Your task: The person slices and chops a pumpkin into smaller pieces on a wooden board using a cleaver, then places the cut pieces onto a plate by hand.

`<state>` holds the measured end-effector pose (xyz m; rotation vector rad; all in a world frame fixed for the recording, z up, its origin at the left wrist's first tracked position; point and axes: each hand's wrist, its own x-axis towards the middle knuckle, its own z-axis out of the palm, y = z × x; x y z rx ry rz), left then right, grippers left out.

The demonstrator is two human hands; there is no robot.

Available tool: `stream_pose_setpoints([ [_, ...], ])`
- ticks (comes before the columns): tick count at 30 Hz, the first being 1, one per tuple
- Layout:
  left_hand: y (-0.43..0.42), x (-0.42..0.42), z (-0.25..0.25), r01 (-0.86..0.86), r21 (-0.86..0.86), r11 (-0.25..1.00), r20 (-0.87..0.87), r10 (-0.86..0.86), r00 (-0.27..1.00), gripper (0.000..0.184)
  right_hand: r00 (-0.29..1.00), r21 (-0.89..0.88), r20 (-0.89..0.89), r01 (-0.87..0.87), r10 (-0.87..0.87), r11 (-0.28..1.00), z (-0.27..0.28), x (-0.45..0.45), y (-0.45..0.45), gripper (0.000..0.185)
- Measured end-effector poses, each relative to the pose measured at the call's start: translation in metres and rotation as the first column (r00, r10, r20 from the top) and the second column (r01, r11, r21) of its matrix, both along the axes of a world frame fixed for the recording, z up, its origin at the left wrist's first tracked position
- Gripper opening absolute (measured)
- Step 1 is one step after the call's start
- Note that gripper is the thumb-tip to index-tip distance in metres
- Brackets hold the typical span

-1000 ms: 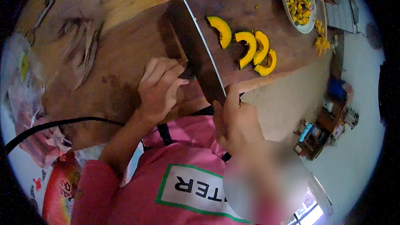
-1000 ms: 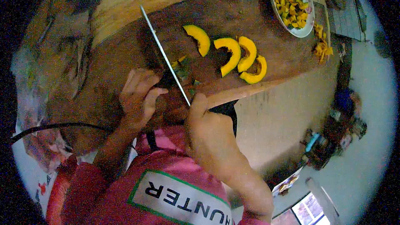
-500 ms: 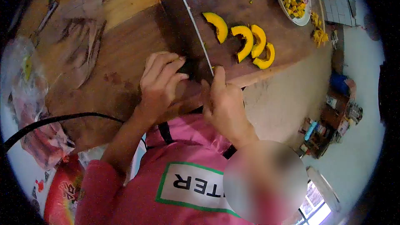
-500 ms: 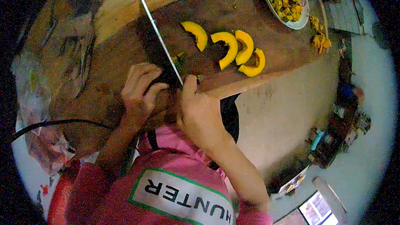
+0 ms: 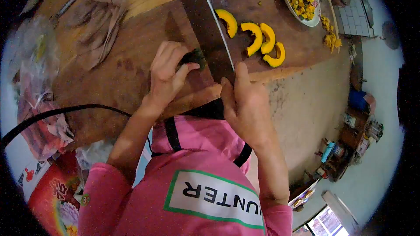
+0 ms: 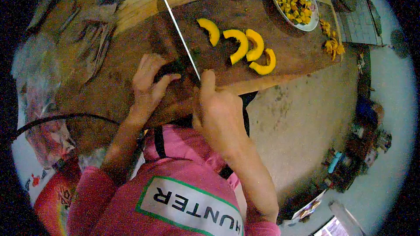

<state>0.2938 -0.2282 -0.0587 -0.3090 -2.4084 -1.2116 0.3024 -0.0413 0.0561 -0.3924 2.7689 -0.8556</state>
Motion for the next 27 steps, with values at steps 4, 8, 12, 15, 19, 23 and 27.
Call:
stream_pose_setpoints([
  [4, -0.001, -0.001, -0.001, 0.004, -0.005, 1.000, 0.031, -0.004, 1.000, 0.038, 0.999, -0.023, 0.015, -0.028, 0.028, 0.999, -0.004, 0.009, 0.000, 0.018],
  [8, 0.004, -0.002, 0.003, -0.007, 0.048, 0.999, -0.015, 0.008, 1.000, 0.035, 0.999, 0.000, 0.031, -0.039, 0.039, 0.999, 0.001, 0.010, 0.000, 0.019],
  [12, 0.003, -0.002, 0.004, -0.005, 0.067, 0.998, -0.003, 0.005, 1.000, 0.035, 0.997, 0.030, 0.062, -0.051, 0.049, 0.998, 0.001, 0.011, 0.000, 0.020],
  [15, 0.002, -0.003, 0.002, 0.007, 0.091, 0.996, -0.010, -0.006, 1.000, 0.034, 0.995, 0.068, 0.091, -0.055, 0.048, 0.996, 0.000, 0.010, -0.001, 0.021],
  [19, 0.002, -0.005, 0.004, 0.017, 0.113, 0.993, -0.018, -0.015, 1.000, 0.032, 0.996, 0.069, 0.081, -0.048, 0.043, 0.996, -0.001, 0.008, -0.003, 0.021],
  [23, -0.002, -0.003, 0.003, 0.023, 0.094, 0.995, 0.003, -0.023, 1.000, 0.032, 0.990, 0.103, 0.135, -0.047, 0.033, 0.994, 0.005, 0.003, -0.007, 0.022],
  [27, -0.002, -0.003, 0.003, 0.010, 0.084, 0.996, 0.005, -0.010, 1.000, 0.032, 0.980, 0.126, 0.196, -0.049, 0.024, 0.991, 0.009, -0.002, -0.008, 0.022],
])
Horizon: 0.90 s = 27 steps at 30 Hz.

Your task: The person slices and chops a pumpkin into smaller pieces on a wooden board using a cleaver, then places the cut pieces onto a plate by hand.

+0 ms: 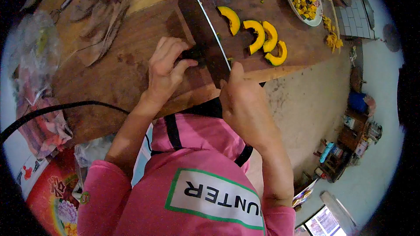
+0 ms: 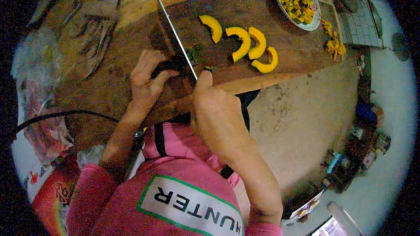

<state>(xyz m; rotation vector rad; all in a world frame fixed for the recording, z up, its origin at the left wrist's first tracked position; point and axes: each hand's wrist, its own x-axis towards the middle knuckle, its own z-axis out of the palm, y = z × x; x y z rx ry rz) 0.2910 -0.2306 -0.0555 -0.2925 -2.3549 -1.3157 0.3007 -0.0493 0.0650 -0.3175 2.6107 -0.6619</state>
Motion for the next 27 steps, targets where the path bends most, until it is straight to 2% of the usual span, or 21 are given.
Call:
stream_pose_setpoints([
  [7, -0.004, -0.004, -0.009, 0.035, 0.045, 0.998, 0.020, -0.036, 0.999, 0.031, 0.996, -0.006, 0.084, -0.015, 0.015, 1.000, 0.002, -0.010, 0.003, 0.023],
  [10, -0.006, -0.002, -0.005, 0.040, 0.014, 0.999, 0.147, -0.042, 0.988, 0.034, 0.993, -0.025, 0.115, -0.009, 0.012, 1.000, 0.004, -0.011, 0.003, 0.023],
  [13, -0.003, -0.006, -0.006, 0.041, 0.034, 0.999, 0.057, -0.043, 0.997, 0.030, 0.983, -0.037, 0.184, 0.004, 0.003, 0.999, 0.010, -0.017, 0.000, 0.023],
  [16, -0.004, -0.007, -0.009, 0.046, 0.000, 0.999, 0.072, -0.046, 0.996, 0.030, 0.973, -0.041, 0.229, -0.018, 0.027, 0.999, 0.014, -0.022, 0.000, 0.026],
  [21, -0.005, -0.007, -0.011, 0.054, 0.061, 0.997, 0.142, -0.063, 0.988, 0.035, 0.955, -0.031, 0.294, -0.031, 0.039, 0.999, 0.012, -0.025, 0.000, 0.037],
  [24, -0.005, -0.006, -0.008, 0.049, 0.032, 0.998, 0.162, -0.053, 0.985, 0.038, 0.991, -0.084, 0.117, -0.063, 0.072, 0.995, -0.009, -0.013, -0.001, 0.042],
  [27, -0.005, -0.005, -0.003, 0.051, 0.012, 0.999, 0.183, -0.053, 0.982, 0.038, 0.987, -0.018, 0.003, -0.163, 0.163, 0.987, -0.037, -0.010, -0.006, 0.046],
])
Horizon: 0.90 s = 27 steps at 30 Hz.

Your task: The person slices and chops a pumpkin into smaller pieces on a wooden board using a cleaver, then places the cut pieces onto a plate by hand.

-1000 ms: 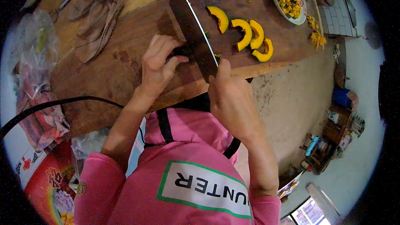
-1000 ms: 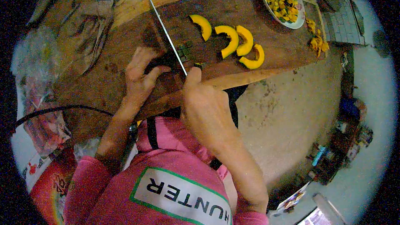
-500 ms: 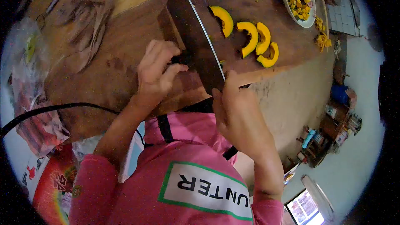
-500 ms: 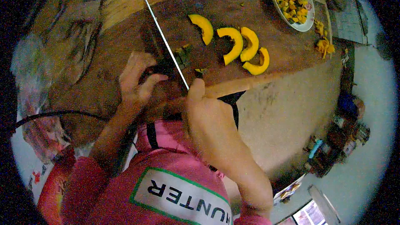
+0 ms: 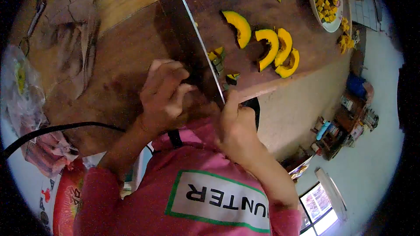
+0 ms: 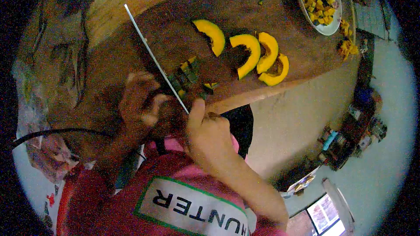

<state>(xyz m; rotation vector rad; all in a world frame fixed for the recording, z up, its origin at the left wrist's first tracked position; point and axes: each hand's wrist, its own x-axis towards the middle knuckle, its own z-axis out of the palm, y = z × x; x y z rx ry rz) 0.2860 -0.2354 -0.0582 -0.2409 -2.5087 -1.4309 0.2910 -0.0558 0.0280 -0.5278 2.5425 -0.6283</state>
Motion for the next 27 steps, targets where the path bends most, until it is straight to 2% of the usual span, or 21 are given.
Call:
stream_pose_setpoints([
  [3, -0.001, -0.001, -0.001, 0.009, -0.007, 1.000, -0.049, -0.009, 0.999, 0.035, 0.994, -0.039, 0.044, 0.099, -0.097, 0.994, -0.004, 0.001, -0.003, 0.053],
  [6, -0.003, -0.001, -0.006, 0.038, -0.006, 0.999, -0.072, -0.038, 0.997, 0.032, 0.989, -0.041, 0.009, 0.149, -0.149, 0.988, -0.008, 0.007, -0.003, 0.035],
  [9, -0.002, 0.005, -0.005, 0.015, -0.006, 1.000, -0.029, -0.015, 0.999, 0.031, 0.984, -0.136, -0.065, 0.154, -0.164, 0.979, -0.012, 0.002, 0.002, 0.027],
  [12, -0.002, 0.008, -0.001, -0.011, -0.022, 1.000, -0.037, 0.010, 0.999, 0.031, 0.972, -0.159, -0.119, 0.181, -0.201, 0.970, -0.011, 0.001, 0.006, 0.023],
  [15, -0.003, 0.010, 0.000, -0.017, -0.035, 0.999, -0.090, 0.014, 0.996, 0.032, 0.952, -0.241, -0.212, 0.170, -0.222, 0.956, -0.001, -0.001, 0.009, 0.028],
  [18, -0.003, 0.011, -0.002, -0.028, -0.049, 0.998, -0.141, 0.021, 0.990, 0.034, 0.962, -0.206, -0.178, 0.171, -0.209, 0.963, 0.012, 0.002, 0.015, 0.032],
  [21, -0.001, 0.011, -0.003, -0.043, -0.028, 0.999, -0.203, 0.037, 0.978, 0.033, 0.968, -0.192, -0.141, 0.177, -0.206, 0.965, 0.022, 0.012, 0.019, 0.018],
  [27, -0.002, 0.012, -0.007, -0.045, -0.034, 0.998, -0.229, 0.036, 0.973, 0.034, 0.986, -0.112, -0.087, 0.133, -0.143, 0.985, 0.024, 0.025, 0.015, 0.021],
])
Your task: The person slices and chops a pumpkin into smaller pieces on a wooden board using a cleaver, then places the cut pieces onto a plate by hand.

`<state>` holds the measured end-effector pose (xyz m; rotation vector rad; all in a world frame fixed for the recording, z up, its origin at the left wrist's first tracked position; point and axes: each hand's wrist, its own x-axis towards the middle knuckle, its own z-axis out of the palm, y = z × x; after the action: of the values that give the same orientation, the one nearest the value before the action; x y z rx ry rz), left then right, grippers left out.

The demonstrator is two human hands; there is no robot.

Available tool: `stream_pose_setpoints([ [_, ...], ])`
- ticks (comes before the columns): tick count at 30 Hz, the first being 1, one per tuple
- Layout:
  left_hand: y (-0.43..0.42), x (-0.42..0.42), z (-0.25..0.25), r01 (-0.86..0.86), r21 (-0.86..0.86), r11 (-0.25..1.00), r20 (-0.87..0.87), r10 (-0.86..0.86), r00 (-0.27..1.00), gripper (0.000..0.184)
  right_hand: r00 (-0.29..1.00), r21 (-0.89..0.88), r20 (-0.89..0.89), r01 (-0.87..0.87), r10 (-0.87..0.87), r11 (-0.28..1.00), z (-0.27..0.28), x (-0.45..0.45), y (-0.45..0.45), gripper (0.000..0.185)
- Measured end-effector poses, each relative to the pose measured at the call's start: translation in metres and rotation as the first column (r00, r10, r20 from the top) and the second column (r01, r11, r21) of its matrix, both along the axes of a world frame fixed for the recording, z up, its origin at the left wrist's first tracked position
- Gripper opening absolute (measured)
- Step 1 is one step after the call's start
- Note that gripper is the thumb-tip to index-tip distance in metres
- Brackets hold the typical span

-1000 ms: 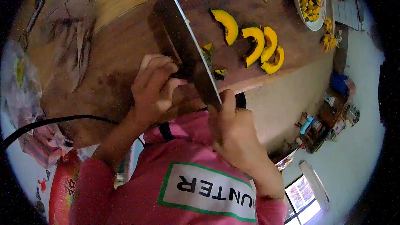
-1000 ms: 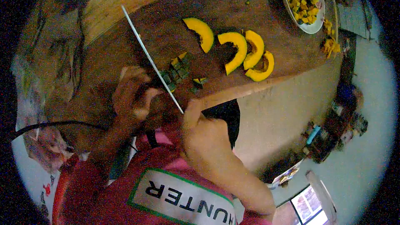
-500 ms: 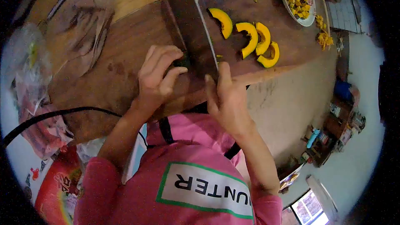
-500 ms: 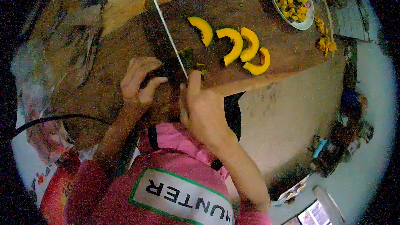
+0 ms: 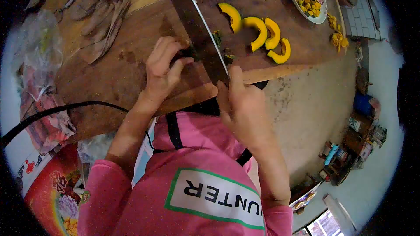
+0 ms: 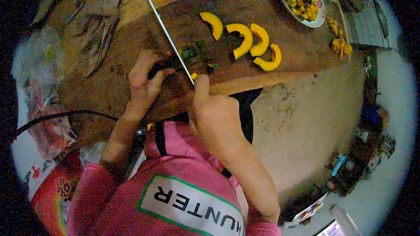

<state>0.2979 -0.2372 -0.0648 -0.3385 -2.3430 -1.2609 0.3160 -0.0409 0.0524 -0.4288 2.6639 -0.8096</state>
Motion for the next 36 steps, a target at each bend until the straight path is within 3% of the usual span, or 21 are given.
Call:
stream_pose_setpoints([
  [7, 0.0031, -0.0007, 0.0055, -0.006, 0.068, 0.998, 0.023, 0.005, 1.000, 0.031, 0.999, -0.010, -0.044, -0.016, 0.016, 1.000, -0.0057, 0.0013, -0.0017, 0.021],
  [15, 0.0023, -0.0036, 0.0074, -0.002, 0.029, 1.000, -0.001, 0.002, 1.000, 0.033, 1.000, 0.041, 0.028, -0.004, 0.003, 0.999, -0.0017, -0.0002, -0.0038, 0.021],
  [30, 0.0028, -0.0035, 0.0069, -0.013, 0.058, 0.998, 0.012, 0.012, 1.000, 0.029, 0.999, 0.027, -0.026, -0.034, 0.035, 0.999, -0.0003, 0.0025, -0.0057, 0.020],
  [36, 0.0011, -0.0034, 0.0061, -0.005, 0.036, 0.999, 0.022, 0.004, 1.000, 0.030, 0.999, 0.098, -0.017, -0.047, 0.049, 0.994, 0.0014, 0.0022, -0.0081, 0.020],
])
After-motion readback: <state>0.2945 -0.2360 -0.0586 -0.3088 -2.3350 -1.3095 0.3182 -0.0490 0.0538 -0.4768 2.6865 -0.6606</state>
